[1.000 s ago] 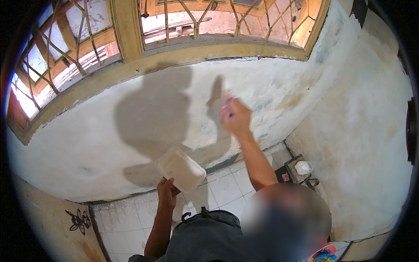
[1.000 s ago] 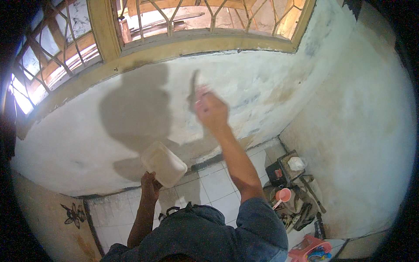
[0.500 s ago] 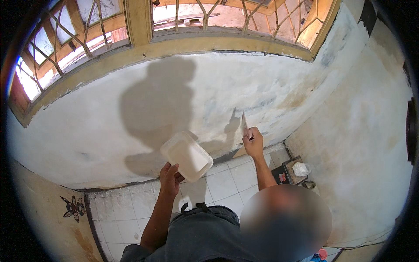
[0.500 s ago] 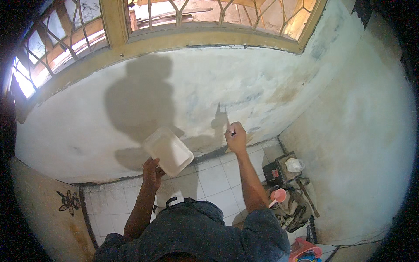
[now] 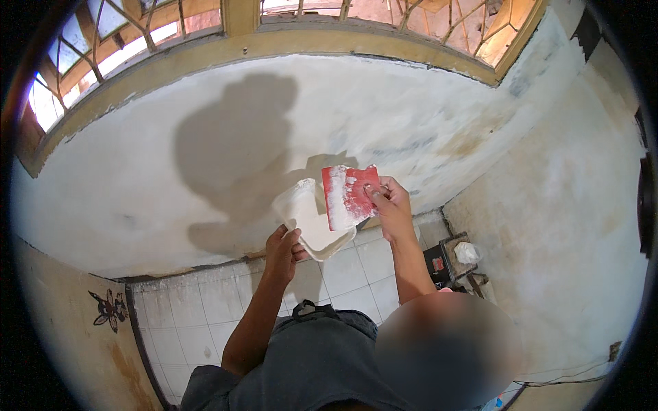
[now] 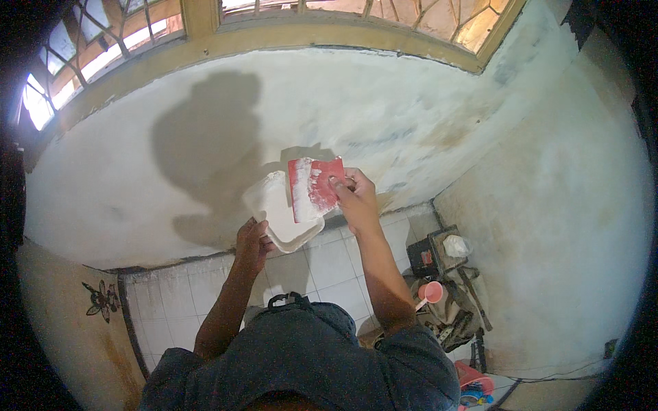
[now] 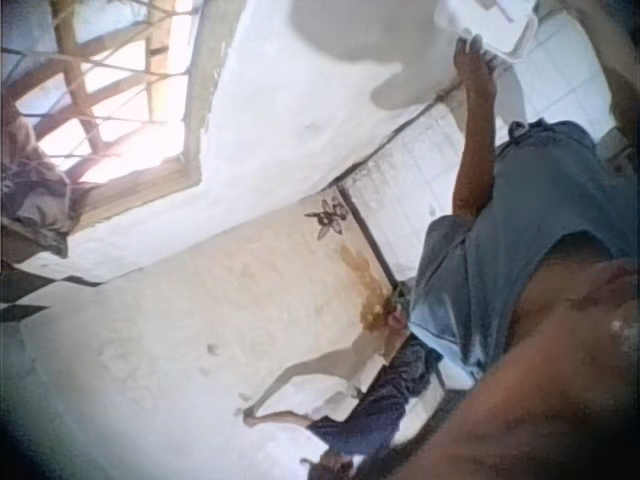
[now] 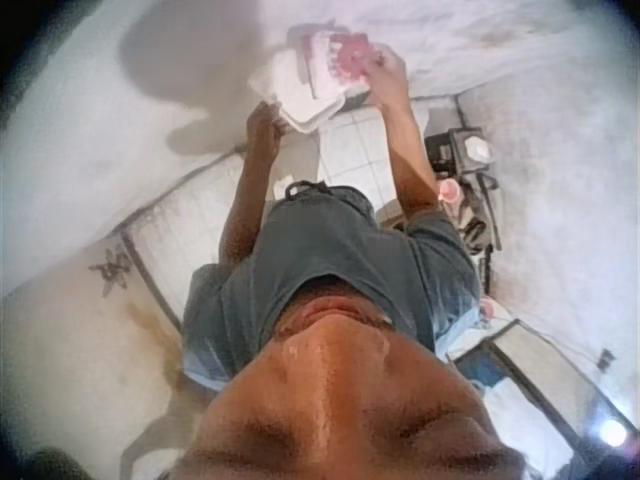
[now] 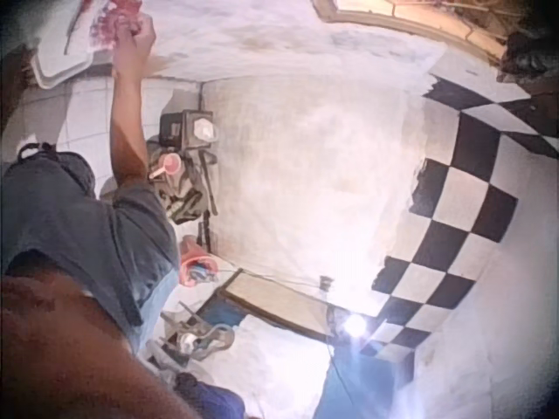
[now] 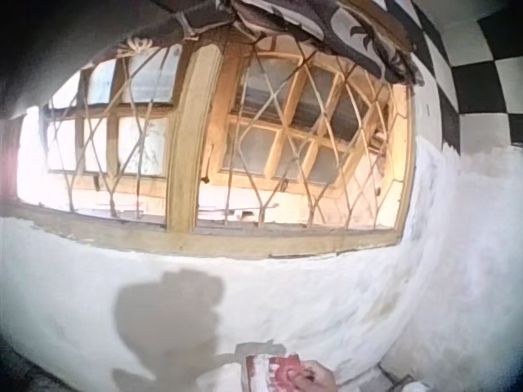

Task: The person applies white plaster to a wall with a plastic scraper. They scoop plaster from a tray and spread it across the wall surface multiple times.

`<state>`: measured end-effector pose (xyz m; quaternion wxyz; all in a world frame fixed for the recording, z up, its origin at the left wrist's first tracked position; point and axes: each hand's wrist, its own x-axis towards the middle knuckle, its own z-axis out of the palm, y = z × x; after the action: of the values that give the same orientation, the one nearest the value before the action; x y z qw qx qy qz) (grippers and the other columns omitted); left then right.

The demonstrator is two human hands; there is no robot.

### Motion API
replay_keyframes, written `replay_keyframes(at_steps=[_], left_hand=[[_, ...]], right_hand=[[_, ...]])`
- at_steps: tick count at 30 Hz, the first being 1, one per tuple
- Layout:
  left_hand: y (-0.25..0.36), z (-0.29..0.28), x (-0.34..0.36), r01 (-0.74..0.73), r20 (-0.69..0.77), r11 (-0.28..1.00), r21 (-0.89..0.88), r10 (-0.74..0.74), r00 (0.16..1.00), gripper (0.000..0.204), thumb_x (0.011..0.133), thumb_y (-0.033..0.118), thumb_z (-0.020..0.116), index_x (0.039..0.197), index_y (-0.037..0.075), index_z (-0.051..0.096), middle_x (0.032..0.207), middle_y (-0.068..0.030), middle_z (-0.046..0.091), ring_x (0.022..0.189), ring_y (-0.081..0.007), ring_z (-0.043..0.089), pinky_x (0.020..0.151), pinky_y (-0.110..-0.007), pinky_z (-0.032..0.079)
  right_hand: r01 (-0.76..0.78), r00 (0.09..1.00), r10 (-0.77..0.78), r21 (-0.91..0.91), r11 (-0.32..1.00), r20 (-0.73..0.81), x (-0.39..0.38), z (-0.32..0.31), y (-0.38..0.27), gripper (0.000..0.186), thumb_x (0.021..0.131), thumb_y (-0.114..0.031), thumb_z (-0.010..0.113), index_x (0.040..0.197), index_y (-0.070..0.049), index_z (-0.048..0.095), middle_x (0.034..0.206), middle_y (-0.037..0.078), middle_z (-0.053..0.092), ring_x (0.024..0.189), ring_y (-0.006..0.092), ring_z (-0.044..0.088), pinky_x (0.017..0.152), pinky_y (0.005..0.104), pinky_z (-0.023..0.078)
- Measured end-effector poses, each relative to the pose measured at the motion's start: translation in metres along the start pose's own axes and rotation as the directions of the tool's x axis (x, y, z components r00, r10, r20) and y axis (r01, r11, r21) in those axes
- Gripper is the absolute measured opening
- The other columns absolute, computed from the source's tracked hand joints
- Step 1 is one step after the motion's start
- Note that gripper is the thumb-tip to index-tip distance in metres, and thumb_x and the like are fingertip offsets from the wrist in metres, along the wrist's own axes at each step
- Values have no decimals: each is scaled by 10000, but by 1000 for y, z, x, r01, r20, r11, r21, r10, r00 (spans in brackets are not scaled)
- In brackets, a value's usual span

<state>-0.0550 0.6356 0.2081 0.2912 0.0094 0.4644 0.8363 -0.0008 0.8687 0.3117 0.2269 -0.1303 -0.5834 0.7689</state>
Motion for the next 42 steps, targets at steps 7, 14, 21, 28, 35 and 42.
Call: replay_keyframes(at_steps=[7, 14, 21, 28, 35, 42], left_hand=[[7, 16, -12, -10, -32, 991, -130, 6, 999, 410, 887, 128, 579, 1243, -34, 456, 1085, -164, 629, 868, -269, 696, 682, -351, 614], [7, 12, -12, 16, -42, 994, -105, -20, 999, 407, 881, 121, 591, 1238, -28, 464, 1056, -165, 639, 839, -268, 700, 685, -360, 616], [7, 13, -13, 16, -47, 997, -78, -20, 999, 411, 877, 125, 600, 1238, -27, 476, 1049, -163, 645, 830, -253, 701, 681, -349, 612], [6, 17, -12, 92, -71, 996, 23, -90, 993, 387, 886, 151, 604, 1221, -23, 518, 1075, -144, 644, 868, -251, 690, 710, -356, 583], [1, 14, -12, 98, -36, 995, 18, -98, 995, 392, 897, 166, 598, 1241, -7, 524, 1081, -138, 646, 867, -243, 691, 702, -350, 582], [-3, 12, -7, 69, -46, 998, -10, -70, 996, 350, 914, 155, 572, 1234, 15, 537, 1071, -137, 653, 867, -253, 697, 692, -349, 600]], right_hand=[[17, 998, 5, -380, 925, 57, -3, 15, 6, 155, 899, -71, 631, 1036, -3, 608, 811, 44, 658, 656, 59, 554, 573, 214, 448], [115, 980, 2, -568, 815, 200, 2, 13, 25, 145, 881, -59, 635, 999, 26, 627, 769, 50, 655, 656, 69, 555, 579, 229, 444], [174, 963, -2, -619, 766, 268, 2, 22, 42, 160, 870, -43, 632, 1011, 33, 627, 772, 52, 653, 664, 71, 560, 581, 239, 448], [175, 945, 47, -622, 763, 323, -3, 29, 47, 160, 878, -30, 626, 1027, 28, 626, 786, 39, 647, 659, 72, 556, 574, 241, 449], [-32, 967, 117, -353, 935, 225, -8, 16, 35, 153, 894, -21, 616, 1038, 31, 625, 896, 77, 679, 782, 97, 614, 699, 242, 497], [-229, 968, 234, -64, 971, 88, -9, -25, 36, 196, 891, -48, 616, 1074, 16, 593, 934, 124, 679, 805, 144, 650, 720, 271, 519]])
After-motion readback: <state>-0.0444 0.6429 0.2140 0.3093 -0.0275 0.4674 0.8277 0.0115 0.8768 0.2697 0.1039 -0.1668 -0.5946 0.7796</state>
